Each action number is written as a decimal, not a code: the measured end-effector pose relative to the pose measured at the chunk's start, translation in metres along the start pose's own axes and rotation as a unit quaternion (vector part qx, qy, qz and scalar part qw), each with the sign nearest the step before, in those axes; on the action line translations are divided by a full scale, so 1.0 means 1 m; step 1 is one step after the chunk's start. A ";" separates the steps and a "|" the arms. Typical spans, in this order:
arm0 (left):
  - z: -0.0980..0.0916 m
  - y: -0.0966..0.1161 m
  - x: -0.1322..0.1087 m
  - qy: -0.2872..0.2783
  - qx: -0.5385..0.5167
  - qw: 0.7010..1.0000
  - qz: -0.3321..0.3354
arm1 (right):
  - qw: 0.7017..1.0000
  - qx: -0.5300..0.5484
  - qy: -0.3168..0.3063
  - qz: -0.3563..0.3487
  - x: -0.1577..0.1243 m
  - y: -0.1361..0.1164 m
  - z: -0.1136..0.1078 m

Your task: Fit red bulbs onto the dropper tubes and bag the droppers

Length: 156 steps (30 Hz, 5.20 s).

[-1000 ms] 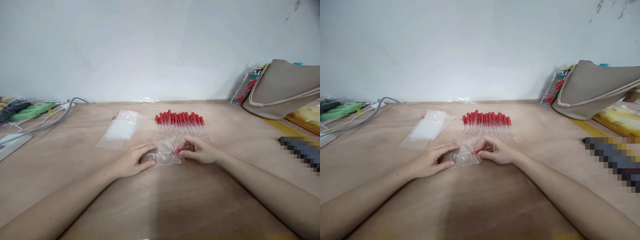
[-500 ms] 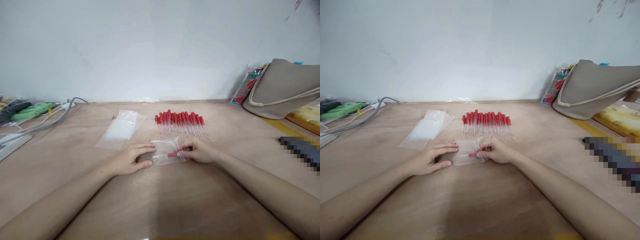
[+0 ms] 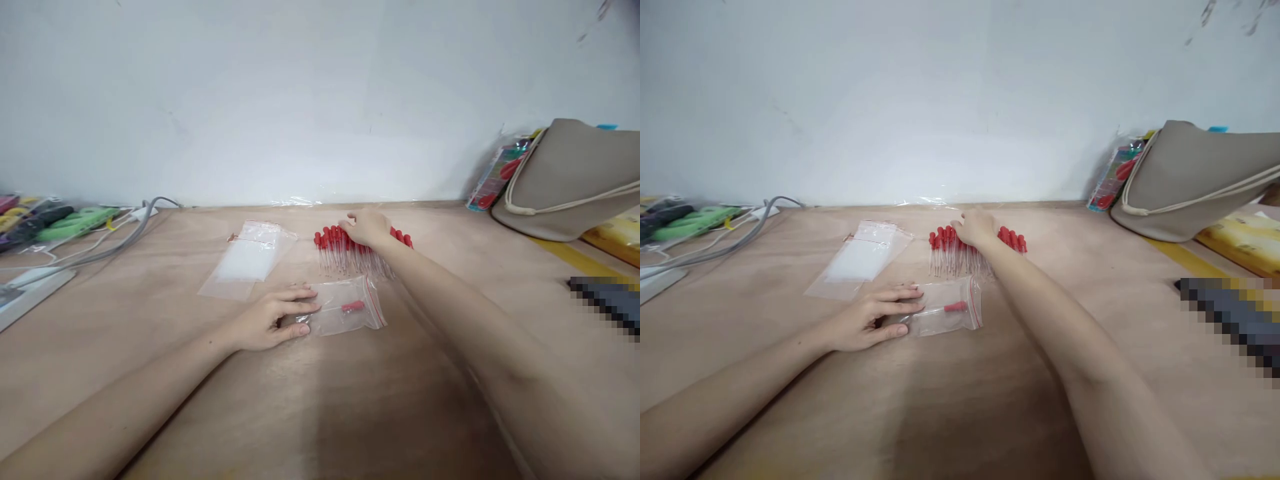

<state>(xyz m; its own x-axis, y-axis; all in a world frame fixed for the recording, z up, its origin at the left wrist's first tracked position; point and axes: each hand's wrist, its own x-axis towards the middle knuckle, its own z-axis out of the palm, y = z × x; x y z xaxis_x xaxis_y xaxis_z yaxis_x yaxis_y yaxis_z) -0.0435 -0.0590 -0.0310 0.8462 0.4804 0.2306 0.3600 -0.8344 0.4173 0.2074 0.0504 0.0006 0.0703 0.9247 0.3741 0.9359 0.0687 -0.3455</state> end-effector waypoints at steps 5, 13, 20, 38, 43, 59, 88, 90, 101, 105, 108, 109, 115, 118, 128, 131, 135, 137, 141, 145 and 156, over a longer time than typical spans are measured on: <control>-0.001 0.000 0.000 -0.002 -0.008 1.000 -0.007 | 0.997 0.052 -0.023 0.058 0.017 -0.014 0.011; -0.001 0.000 0.000 0.005 -0.019 1.000 -0.010 | 0.905 0.410 0.112 0.003 -0.024 0.027 -0.037; 0.001 -0.002 -0.001 0.006 -0.008 1.000 -0.012 | 0.839 0.519 0.124 0.103 -0.090 0.069 -0.041; 0.002 -0.003 -0.001 0.010 0.014 1.000 0.002 | 0.810 0.561 0.095 0.143 -0.123 0.063 -0.030; 0.002 -0.004 -0.001 0.007 0.016 1.000 0.002 | 0.809 0.563 0.090 0.147 -0.124 0.060 -0.030; 0.001 -0.002 -0.002 0.000 0.021 1.000 -0.020 | 0.788 0.568 -0.226 0.071 -0.137 0.054 -0.029; -0.001 0.002 0.001 -0.014 0.027 0.999 -0.026 | 0.830 0.447 -0.331 0.052 -0.141 0.032 -0.034; -0.001 0.001 0.002 -0.017 0.022 0.999 -0.021 | 0.826 0.426 -0.367 0.017 -0.135 0.039 -0.038; -0.005 -0.001 0.001 -0.081 0.036 0.995 -0.034 | 0.996 0.068 -0.036 -0.045 -0.061 0.039 -0.029; -0.005 0.000 0.002 -0.086 0.026 0.995 -0.050 | 0.997 -0.062 -0.017 -0.038 -0.031 0.017 -0.020; -0.002 -0.001 0.002 -0.066 0.017 0.996 -0.053 | 0.996 -0.075 -0.036 -0.011 -0.016 0.010 -0.009; -0.002 -0.001 0.002 -0.061 0.017 0.997 -0.051 | 0.997 -0.064 -0.042 0.002 -0.013 0.009 -0.006; -0.001 0.000 0.003 -0.061 0.021 0.997 -0.045 | 0.986 0.143 -0.018 0.084 -0.005 0.016 -0.007; -0.001 -0.001 0.003 -0.058 0.024 0.997 -0.041 | 0.944 0.320 0.027 0.073 -0.011 0.027 -0.023; -0.003 0.003 0.002 -0.040 0.023 0.997 -0.061 | 0.831 0.542 0.033 0.121 -0.107 0.063 -0.037; -0.003 0.003 0.002 -0.039 0.020 0.997 -0.059 | 0.813 0.571 -0.006 0.114 -0.125 0.060 -0.028; -0.002 0.001 0.001 -0.042 0.024 0.998 -0.050 | 0.818 0.560 -0.097 0.089 -0.137 0.061 -0.029; -0.002 0.001 0.001 -0.045 0.028 0.997 -0.054 | 0.834 0.533 -0.132 0.062 -0.139 0.065 -0.032; -0.003 0.003 0.002 -0.047 0.033 0.996 -0.064 | 0.900 0.396 -0.174 -0.058 -0.140 0.068 -0.037; -0.003 0.005 0.002 -0.046 0.039 0.996 -0.062 | 0.928 0.298 -0.124 -0.184 -0.137 0.057 -0.036; -0.003 0.002 0.002 -0.045 0.040 0.997 -0.053 | 0.911 0.321 -0.195 -0.169 -0.141 0.042 -0.025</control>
<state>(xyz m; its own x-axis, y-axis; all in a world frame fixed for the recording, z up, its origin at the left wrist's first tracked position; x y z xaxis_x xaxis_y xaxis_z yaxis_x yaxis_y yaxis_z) -0.0419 -0.0588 -0.0274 0.8321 0.5441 0.1077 0.4764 -0.8005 0.3636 0.2453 -0.0866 -0.0455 -0.4295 0.8646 0.2607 0.4775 0.4625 -0.7471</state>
